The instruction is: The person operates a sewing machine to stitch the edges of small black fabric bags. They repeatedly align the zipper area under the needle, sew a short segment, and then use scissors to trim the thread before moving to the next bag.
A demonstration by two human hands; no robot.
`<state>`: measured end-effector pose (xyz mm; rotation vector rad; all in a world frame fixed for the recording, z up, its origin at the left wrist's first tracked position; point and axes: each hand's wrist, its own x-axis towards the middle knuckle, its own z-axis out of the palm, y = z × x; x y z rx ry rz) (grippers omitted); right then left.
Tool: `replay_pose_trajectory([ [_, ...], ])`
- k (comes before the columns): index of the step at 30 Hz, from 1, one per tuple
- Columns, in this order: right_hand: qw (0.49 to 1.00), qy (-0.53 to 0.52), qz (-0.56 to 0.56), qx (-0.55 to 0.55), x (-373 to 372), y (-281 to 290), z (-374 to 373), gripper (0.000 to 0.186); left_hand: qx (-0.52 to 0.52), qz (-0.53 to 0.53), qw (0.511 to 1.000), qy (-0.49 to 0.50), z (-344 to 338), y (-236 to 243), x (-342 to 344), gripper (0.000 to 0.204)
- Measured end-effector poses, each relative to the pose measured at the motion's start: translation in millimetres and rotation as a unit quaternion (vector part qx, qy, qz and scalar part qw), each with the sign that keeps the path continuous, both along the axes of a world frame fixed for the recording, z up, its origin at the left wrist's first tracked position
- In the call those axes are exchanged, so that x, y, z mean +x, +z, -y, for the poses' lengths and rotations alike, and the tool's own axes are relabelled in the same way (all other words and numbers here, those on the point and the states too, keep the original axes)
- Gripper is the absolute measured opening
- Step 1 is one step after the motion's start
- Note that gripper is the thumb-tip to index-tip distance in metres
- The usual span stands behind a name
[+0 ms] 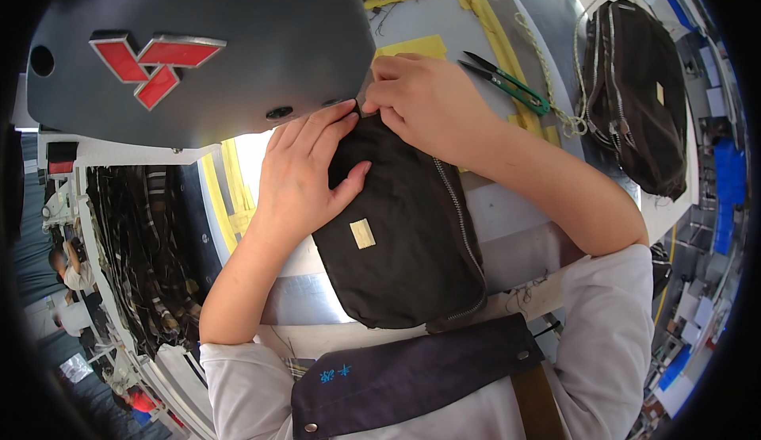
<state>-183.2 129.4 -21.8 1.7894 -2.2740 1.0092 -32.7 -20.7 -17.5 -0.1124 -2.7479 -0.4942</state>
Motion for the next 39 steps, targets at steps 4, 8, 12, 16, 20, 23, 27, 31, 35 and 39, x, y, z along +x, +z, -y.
replay_pose_trajectory([
  [4,1.000,0.006,0.008,-0.020,-1.6,-2.5,1.0,0.005,-0.013,-0.010,1.000,-0.007,2.1,-1.5,0.8,0.045],
  [8,0.992,-0.037,0.117,-0.003,-0.2,2.2,0.8,0.005,-0.012,-0.002,1.000,-0.008,2.2,0.7,0.5,0.045],
  [12,0.986,-0.051,0.160,-0.019,1.7,2.4,4.7,0.004,-0.013,0.003,1.000,-0.001,1.4,1.4,1.6,0.044],
  [16,0.987,-0.060,0.146,-0.026,1.1,-0.5,4.7,0.004,-0.006,0.006,1.000,-0.008,0.8,1.5,1.0,0.045],
  [20,0.986,-0.052,0.159,-0.024,1.6,0.5,4.2,0.003,-0.024,0.002,1.000,-0.009,0.9,1.3,2.4,0.045],
  [23,0.987,-0.040,0.154,-0.013,-0.7,1.7,4.0,0.004,-0.044,-0.002,0.999,-0.003,-0.5,1.7,2.2,0.045],
  [27,0.994,-0.064,0.089,0.028,0.7,7.5,0.3,0.010,-0.044,-0.006,0.999,0.004,-2.5,1.1,1.7,0.044],
  [31,0.988,-0.088,0.069,0.104,7.5,18.7,-5.1,0.016,-0.043,-0.004,0.999,0.008,-2.7,1.0,2.2,0.044],
  [35,0.966,-0.086,0.188,0.157,-1.9,17.1,2.0,0.020,-0.043,-0.006,0.999,0.004,-3.2,1.3,1.5,0.043],
  [39,0.965,-0.084,0.187,0.163,-4.2,15.9,2.8,0.023,-0.043,-0.001,0.999,0.003,-3.5,1.0,1.8,0.043],
])
